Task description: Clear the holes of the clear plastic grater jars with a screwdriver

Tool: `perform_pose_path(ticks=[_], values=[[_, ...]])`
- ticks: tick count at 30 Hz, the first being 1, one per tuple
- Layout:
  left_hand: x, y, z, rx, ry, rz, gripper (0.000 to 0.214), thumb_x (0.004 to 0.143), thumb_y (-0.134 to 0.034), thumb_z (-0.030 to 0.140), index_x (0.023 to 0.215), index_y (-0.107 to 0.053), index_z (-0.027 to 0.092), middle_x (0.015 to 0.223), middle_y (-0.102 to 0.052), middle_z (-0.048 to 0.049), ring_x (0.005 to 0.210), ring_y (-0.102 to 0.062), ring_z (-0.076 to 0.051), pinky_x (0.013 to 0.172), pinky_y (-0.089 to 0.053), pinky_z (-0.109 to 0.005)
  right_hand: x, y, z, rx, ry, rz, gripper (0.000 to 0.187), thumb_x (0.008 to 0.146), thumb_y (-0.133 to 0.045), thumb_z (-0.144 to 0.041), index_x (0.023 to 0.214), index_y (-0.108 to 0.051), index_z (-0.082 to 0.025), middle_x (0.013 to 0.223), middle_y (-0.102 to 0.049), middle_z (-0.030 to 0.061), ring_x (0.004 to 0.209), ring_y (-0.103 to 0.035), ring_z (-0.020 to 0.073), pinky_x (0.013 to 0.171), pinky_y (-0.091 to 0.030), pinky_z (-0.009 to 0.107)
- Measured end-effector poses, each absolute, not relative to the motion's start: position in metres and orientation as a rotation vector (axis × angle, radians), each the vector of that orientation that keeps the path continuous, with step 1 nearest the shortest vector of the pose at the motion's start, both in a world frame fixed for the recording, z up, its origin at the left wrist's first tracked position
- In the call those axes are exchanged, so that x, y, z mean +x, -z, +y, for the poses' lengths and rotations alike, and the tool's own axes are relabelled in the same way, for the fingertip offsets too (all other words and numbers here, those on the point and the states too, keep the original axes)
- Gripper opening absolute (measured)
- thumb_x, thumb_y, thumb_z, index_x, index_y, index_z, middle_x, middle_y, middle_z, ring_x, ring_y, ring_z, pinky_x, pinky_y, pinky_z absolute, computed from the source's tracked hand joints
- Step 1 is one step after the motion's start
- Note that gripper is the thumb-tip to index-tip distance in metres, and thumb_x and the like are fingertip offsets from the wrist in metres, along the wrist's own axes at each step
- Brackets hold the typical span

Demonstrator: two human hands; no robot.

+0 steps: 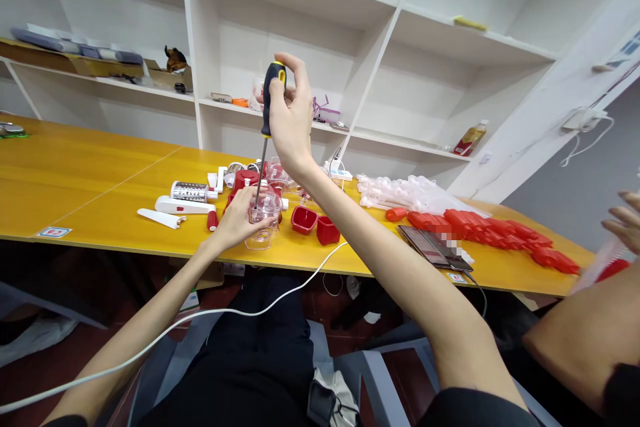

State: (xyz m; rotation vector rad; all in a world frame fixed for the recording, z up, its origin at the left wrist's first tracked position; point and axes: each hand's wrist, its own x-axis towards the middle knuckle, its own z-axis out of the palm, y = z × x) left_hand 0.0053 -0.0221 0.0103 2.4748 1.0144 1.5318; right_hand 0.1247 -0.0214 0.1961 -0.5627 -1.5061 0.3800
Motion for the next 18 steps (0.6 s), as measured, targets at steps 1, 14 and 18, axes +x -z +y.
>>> perform_pose_path(ticks=[1, 14, 18], values=[[0.005, -0.01, -0.022, 2.474, -1.529, 1.015, 0.048, 0.084, -0.073, 0.047, 0.117, -0.05, 0.02, 0.123, -0.063, -0.0103, 0.117, -0.059, -0.028, 0.103, -0.049, -0.046, 0.125, -0.196, -0.021, -0.564, -0.36, -1.513, 0.04, 0.09, -0.055, -0.061, 0.117, -0.046, -0.033, 0.08, -0.062, -0.0015, 0.076, -0.065, 0.0154, 0.07, -0.05, 0.029], [0.006, -0.009, -0.021, 2.472, -1.539, 1.006, 0.05, 0.085, -0.071, 0.049, 0.12, -0.05, 0.021, 0.126, -0.061, -0.011, 0.12, -0.058, -0.029, 0.105, -0.049, -0.047, 0.122, -0.2, -0.031, -0.603, -0.367, -1.557, 0.044, 0.086, -0.059, -0.062, 0.117, -0.046, -0.034, 0.083, -0.062, -0.001, 0.072, -0.064, 0.0155, 0.067, -0.052, 0.03], [0.005, -0.009, -0.02, 2.476, -1.542, 1.002, 0.048, 0.084, -0.072, 0.046, 0.119, -0.05, 0.02, 0.125, -0.062, -0.0109, 0.12, -0.058, -0.028, 0.105, -0.048, -0.046, 0.124, -0.196, -0.027, -0.606, -0.357, -1.54, 0.044, 0.086, -0.059, -0.063, 0.118, -0.045, -0.035, 0.085, -0.062, -0.001, 0.071, -0.06, 0.0141, 0.063, -0.05, 0.028]])
